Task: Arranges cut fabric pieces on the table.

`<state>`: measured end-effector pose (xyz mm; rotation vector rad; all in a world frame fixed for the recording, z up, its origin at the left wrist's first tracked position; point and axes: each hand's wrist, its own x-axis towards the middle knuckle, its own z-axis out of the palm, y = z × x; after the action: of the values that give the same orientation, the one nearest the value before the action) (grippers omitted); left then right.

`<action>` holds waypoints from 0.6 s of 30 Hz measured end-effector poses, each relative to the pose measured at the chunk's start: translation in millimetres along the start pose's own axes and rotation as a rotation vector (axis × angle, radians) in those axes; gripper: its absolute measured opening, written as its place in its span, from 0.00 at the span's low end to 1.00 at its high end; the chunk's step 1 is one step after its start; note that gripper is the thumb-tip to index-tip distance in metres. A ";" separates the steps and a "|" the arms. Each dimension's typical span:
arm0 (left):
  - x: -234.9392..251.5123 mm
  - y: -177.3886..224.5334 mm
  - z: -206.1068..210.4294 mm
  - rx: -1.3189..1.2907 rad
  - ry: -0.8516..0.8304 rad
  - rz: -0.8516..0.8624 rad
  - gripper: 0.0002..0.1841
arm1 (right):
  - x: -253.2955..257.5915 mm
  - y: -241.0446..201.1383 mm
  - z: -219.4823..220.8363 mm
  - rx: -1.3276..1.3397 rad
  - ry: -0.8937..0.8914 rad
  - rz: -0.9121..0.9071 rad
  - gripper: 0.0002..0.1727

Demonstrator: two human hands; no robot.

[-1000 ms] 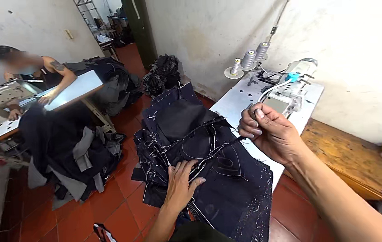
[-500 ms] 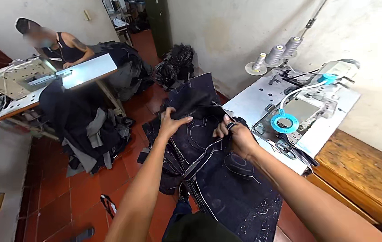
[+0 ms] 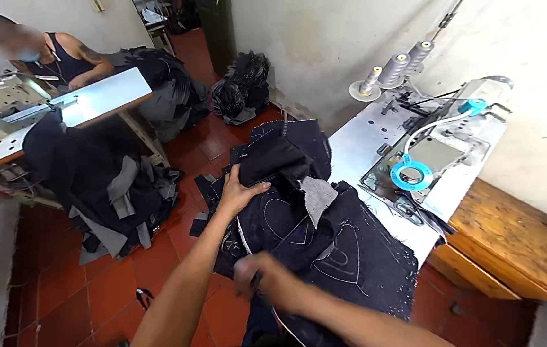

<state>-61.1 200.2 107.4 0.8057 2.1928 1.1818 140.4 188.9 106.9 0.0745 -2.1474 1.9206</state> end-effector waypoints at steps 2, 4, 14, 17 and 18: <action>-12.8 -7.5 2.6 0.051 0.150 0.082 0.54 | 1.2 -43.1 -49.9 0.303 0.225 -0.005 0.30; -52.0 -0.5 9.3 0.283 0.372 0.374 0.45 | -12.1 -65.0 -74.2 0.401 0.269 0.039 0.29; -72.4 15.3 123.4 0.709 0.384 0.893 0.33 | -51.9 -138.1 12.1 -0.304 0.381 -0.032 0.35; -70.2 17.2 141.9 0.858 0.239 0.745 0.32 | -89.3 -157.7 20.5 -0.465 0.221 -0.034 0.35; -68.5 18.6 143.0 0.881 0.248 0.759 0.32 | -94.4 -156.8 17.0 -0.474 0.187 -0.054 0.35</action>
<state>87.8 239.0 64.9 2.0762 2.7177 0.5359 261.6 140.0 236.2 -0.1300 -2.3737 1.2870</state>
